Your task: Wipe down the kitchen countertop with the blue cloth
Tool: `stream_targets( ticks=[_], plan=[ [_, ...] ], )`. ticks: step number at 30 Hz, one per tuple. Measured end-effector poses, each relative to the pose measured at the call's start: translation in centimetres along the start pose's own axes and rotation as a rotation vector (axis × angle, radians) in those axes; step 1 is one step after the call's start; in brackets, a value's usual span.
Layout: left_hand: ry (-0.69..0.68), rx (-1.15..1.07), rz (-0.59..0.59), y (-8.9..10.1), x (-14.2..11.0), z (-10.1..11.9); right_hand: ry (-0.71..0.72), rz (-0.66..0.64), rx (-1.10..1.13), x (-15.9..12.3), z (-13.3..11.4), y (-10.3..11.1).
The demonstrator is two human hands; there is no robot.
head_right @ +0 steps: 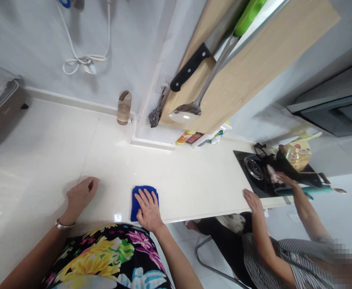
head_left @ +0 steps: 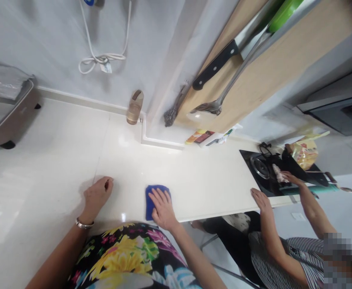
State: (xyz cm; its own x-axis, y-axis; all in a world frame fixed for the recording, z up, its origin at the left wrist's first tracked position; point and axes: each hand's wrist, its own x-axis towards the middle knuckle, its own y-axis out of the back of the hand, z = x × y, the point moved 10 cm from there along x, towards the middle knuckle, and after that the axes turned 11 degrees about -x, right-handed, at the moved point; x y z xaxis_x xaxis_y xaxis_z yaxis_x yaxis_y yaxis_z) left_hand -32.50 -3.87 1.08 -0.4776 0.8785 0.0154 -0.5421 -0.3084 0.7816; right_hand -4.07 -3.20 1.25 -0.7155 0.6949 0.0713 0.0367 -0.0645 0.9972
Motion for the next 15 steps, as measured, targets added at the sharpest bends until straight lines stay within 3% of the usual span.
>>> stream_targets(
  ticks=[4, 8, 11, 15],
  plan=[
    [0.011, 0.001, -0.016, 0.0, -0.1, 0.1, 0.021, 0.026, 0.026, 4.6, -1.5, -0.6],
    [0.024, -0.004, -0.051, -0.3, -0.2, -0.1, -0.021, 0.051, 0.02, 8.1, -0.8, -1.2],
    [0.046, -0.003, -0.051, -0.4, -0.2, -0.5, -0.052, 0.064, -0.011, 10.5, 1.2, -1.5],
    [0.087, 0.022, -0.08, -0.6, -0.1, -1.0, -0.168, 0.091, -0.059, 13.4, 5.9, -1.8]
  ],
)
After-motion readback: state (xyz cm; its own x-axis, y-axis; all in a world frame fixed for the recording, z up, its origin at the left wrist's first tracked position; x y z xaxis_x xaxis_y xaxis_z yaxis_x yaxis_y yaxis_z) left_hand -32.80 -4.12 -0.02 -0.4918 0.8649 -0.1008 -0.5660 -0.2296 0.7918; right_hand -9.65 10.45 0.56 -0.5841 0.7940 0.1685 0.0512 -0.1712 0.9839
